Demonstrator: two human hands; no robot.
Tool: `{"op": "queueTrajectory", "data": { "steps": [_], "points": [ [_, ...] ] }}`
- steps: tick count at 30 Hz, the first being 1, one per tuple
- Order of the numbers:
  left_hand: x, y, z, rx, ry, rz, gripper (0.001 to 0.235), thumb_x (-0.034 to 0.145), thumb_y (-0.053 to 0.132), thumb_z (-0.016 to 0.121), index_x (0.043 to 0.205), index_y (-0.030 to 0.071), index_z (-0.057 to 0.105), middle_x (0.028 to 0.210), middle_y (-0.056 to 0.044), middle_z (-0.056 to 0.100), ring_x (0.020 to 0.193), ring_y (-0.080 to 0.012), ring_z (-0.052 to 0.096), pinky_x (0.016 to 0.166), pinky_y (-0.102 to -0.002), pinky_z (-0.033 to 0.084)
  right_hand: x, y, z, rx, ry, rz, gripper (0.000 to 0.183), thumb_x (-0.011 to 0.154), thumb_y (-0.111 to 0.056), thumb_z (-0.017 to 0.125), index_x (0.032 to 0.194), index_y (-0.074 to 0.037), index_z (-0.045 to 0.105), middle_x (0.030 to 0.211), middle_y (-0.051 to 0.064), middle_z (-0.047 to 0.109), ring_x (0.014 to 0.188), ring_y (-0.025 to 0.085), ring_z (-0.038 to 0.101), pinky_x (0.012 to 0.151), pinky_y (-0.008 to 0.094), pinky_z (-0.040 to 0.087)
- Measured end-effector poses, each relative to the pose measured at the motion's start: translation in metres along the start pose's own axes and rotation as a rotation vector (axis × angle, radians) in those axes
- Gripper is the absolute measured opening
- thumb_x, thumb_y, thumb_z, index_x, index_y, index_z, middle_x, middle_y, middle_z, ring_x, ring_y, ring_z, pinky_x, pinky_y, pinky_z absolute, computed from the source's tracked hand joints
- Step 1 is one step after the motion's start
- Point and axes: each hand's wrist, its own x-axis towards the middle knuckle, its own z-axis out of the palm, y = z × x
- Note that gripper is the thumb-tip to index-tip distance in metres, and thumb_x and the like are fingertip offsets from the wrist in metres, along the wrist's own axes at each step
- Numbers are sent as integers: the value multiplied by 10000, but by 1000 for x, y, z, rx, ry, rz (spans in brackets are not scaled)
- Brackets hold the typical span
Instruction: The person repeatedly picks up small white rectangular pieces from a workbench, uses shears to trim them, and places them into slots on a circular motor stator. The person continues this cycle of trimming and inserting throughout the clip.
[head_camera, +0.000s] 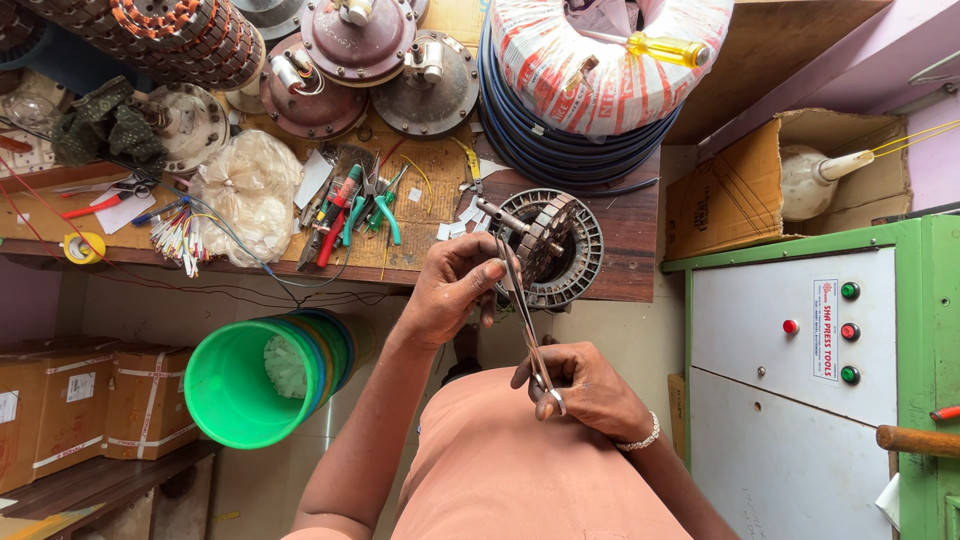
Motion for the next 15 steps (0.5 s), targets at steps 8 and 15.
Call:
{"op": "queueTrajectory", "data": {
  "steps": [8, 15],
  "points": [
    [-2, 0, 1, 33, -8, 23, 198, 1016, 168, 690, 1090, -15, 682, 946, -85, 711, 802, -96, 676, 489, -218, 554, -1, 6, -3, -106, 36, -12, 409, 677, -207, 934, 945, 30, 736, 701, -4, 631, 627, 59, 547, 547, 217, 409],
    [3, -8, -2, -100, 89, 11, 158, 1030, 133, 661, 1100, -6, 638, 854, -84, 692, 735, -147, 718, 483, -198, 524, -5, 29, -10, -17, 344, -184, 398, 788, -316, 835, 1016, -2, 745, 773, 20, 734, 686, 81, 672, 619, 228, 535]
  ]
}}
